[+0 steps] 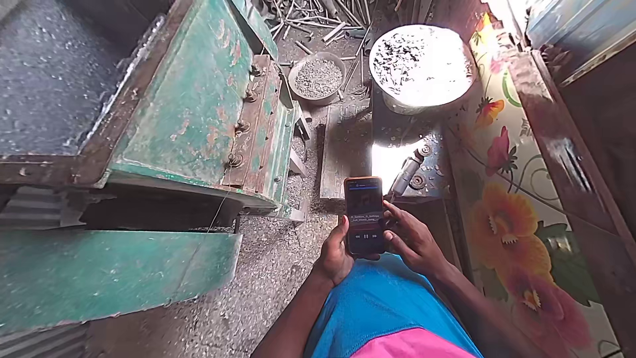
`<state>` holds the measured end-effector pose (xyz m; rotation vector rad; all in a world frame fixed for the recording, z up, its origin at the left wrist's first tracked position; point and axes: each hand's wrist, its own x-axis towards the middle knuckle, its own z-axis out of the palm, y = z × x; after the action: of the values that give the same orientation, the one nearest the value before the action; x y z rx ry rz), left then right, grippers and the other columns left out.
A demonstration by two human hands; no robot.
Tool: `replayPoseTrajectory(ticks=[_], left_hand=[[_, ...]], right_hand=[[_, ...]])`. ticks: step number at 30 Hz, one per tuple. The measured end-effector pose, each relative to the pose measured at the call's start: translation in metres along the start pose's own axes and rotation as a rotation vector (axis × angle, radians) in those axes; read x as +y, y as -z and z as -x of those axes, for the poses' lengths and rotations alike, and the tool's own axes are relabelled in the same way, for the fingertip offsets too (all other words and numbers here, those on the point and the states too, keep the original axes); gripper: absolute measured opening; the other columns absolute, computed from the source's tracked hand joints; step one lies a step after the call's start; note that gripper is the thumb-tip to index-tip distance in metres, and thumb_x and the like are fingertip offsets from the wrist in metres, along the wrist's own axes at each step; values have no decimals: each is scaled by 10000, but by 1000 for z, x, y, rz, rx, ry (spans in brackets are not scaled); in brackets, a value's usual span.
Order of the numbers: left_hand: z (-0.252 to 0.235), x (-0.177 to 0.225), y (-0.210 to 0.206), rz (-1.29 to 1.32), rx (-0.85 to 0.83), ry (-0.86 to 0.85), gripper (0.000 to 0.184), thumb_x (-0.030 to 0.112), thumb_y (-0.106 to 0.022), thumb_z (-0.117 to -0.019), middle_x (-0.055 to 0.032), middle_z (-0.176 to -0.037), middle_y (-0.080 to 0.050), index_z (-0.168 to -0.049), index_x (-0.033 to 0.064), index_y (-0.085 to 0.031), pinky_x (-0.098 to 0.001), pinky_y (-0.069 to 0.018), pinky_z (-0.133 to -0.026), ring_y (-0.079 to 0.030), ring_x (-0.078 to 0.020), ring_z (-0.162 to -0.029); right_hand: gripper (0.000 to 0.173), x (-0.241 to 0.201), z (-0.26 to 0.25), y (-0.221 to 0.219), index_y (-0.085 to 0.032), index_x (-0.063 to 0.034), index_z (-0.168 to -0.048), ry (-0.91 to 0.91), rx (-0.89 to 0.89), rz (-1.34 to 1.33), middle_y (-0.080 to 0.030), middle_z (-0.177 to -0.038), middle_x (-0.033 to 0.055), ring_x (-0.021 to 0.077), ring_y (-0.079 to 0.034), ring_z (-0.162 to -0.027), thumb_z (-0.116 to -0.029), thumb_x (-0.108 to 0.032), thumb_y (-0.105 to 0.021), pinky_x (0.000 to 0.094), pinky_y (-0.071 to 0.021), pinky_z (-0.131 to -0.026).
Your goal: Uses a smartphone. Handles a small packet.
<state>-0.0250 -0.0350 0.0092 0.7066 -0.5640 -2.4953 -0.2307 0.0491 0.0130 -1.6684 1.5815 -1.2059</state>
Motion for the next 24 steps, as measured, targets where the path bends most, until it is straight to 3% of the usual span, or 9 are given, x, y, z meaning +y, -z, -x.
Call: replayPoseTrajectory(ticks=[14, 24], left_hand=[[27, -4, -1, -29, 45, -27, 542, 456, -323, -1084, -235, -1283, -662, -1410, 60, -498, -565, -621, -809, -698, -400, -1099], [49, -10, -1, -41, 121, -29, 536, 419, -245, -1103, -225, -1255, -676, -1393, 53, -508, -542, -624, -811, -704, -379, -1088]], right_hand=[[623, -13, 13, -10, -488, -7, -1500, 59, -38, 73, -714, -1193, 96, 157, -664, -1090, -1065, -453, -488, 373, -531, -1000], [621, -18, 22, -19, -505, -34, -1498, 102, -81, 150, -716, -1152, 104, 178, -667, -1050, -1071, -482, -456, 389, -537, -942]])
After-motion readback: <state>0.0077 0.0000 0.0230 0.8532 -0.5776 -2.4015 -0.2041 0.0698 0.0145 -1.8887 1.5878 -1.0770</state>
